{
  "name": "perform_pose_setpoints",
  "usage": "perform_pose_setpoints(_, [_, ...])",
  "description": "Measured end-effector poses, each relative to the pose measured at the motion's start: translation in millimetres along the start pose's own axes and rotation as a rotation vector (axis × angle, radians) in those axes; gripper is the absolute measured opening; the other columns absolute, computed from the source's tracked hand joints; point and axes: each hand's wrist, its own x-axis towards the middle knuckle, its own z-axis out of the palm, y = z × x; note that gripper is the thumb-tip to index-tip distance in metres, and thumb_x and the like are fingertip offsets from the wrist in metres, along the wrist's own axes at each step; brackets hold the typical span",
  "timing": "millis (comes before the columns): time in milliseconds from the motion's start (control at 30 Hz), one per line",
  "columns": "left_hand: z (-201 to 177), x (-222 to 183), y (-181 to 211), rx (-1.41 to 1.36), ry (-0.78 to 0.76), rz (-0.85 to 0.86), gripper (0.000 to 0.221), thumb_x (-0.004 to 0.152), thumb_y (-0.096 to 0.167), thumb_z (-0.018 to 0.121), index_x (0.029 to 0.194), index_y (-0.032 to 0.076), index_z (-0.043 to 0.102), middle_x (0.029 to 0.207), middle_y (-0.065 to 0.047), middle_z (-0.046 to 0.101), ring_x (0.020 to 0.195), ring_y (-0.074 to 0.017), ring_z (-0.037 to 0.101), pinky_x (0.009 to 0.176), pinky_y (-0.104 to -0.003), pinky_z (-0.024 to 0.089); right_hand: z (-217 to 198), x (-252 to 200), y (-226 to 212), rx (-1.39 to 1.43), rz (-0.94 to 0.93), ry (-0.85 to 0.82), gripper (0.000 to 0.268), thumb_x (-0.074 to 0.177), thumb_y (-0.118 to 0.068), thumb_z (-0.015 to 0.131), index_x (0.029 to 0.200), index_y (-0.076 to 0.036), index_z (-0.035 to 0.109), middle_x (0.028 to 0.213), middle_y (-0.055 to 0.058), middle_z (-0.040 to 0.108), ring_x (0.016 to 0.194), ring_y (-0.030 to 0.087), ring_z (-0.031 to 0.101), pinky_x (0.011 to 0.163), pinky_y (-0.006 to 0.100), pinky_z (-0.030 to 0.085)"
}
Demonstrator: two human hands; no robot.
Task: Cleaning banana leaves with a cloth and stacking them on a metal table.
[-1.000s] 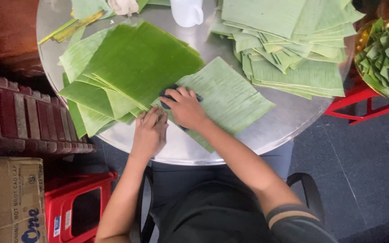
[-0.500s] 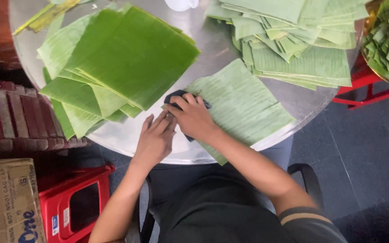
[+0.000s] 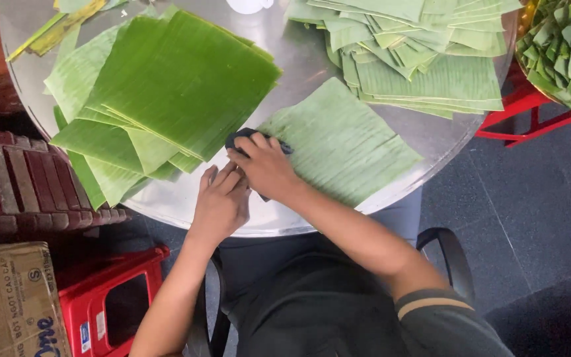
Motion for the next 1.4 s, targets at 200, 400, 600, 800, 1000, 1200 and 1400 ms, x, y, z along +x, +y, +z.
perform_pose_setpoints(200, [-12, 4, 5, -0.050, -0.001, -0.007, 0.028, 0.097, 0.016, 0.061, 0.119, 0.006, 0.074, 0.117, -0.008, 0.069, 0.132, -0.0291, 0.058, 0.111, -0.052, 0.036, -54, -32, 153, -0.220, 0.236, 0.041, 0.029, 0.096, -0.018, 0.066, 0.124, -0.019, 0.072, 0.121, 0.003, 0.058, 0.119, 0.027, 0.051, 0.100, 0.039, 0.036])
perform_pose_setpoints(400, [-1, -2, 0, -0.032, -0.029, -0.010, 0.019, 0.095, 0.015, 0.062, 0.102, 0.008, 0.078, 0.108, -0.004, 0.068, 0.127, -0.0281, 0.060, 0.110, -0.052, 0.037, -20, 29, -9, 0.699, 0.643, -0.176, 0.025, 0.095, -0.041, 0.065, 0.114, -0.026, 0.072, 0.118, 0.004, 0.069, 0.127, 0.031, 0.060, 0.109, 0.045, 0.042])
perform_pose_setpoints(600, [-17, 6, 5, -0.036, -0.008, -0.005, 0.035, 0.092, 0.008, 0.059, 0.124, 0.007, 0.073, 0.121, -0.010, 0.069, 0.132, -0.0287, 0.058, 0.111, -0.051, 0.036, -42, -21, 121, 0.253, 0.313, 0.151, 0.024, 0.098, -0.008, 0.058, 0.118, -0.008, 0.072, 0.110, 0.015, 0.061, 0.104, 0.040, 0.059, 0.088, 0.046, 0.049])
perform_pose_setpoints(800, [-9, 1, 4, -0.022, 0.003, 0.014, 0.037, 0.088, 0.008, 0.059, 0.122, 0.006, 0.075, 0.121, -0.009, 0.070, 0.129, -0.0289, 0.060, 0.109, -0.052, 0.038, -5, -24, 165, -0.123, 0.197, 0.043, 0.025, 0.092, -0.010, 0.065, 0.114, -0.015, 0.077, 0.119, 0.005, 0.061, 0.121, 0.029, 0.053, 0.103, 0.044, 0.040])
perform_pose_setpoints(1000, [-12, 1, 2, 0.031, -0.013, 0.005, 0.035, 0.085, 0.009, 0.056, 0.114, 0.009, 0.075, 0.114, -0.004, 0.067, 0.129, -0.0263, 0.060, 0.107, -0.050, 0.039, -20, -34, -16, 0.022, 0.075, 0.093, 0.040, 0.091, -0.005, 0.059, 0.130, -0.011, 0.068, 0.127, 0.008, 0.056, 0.116, 0.029, 0.050, 0.078, 0.039, 0.035])
perform_pose_setpoints(1200, [-22, 9, 12, 0.055, -0.022, 0.003, 0.033, 0.093, 0.018, 0.058, 0.118, 0.007, 0.076, 0.112, -0.007, 0.069, 0.127, -0.0255, 0.061, 0.109, -0.052, 0.035, -64, -132, -6, 0.037, 0.077, 0.153, 0.030, 0.097, -0.011, 0.056, 0.121, -0.018, 0.072, 0.124, 0.002, 0.060, 0.111, 0.027, 0.053, 0.078, 0.038, 0.032])
perform_pose_setpoints(1400, [-6, 6, 14, 0.102, 0.099, -0.019, 0.046, 0.093, 0.047, 0.066, 0.109, 0.006, 0.079, 0.109, -0.012, 0.071, 0.123, -0.0313, 0.065, 0.108, -0.062, 0.033, -122, -186, 40, -0.048, 0.158, 0.080, 0.027, 0.092, -0.007, 0.059, 0.110, -0.014, 0.078, 0.109, 0.006, 0.065, 0.100, 0.030, 0.062, 0.088, 0.040, 0.046])
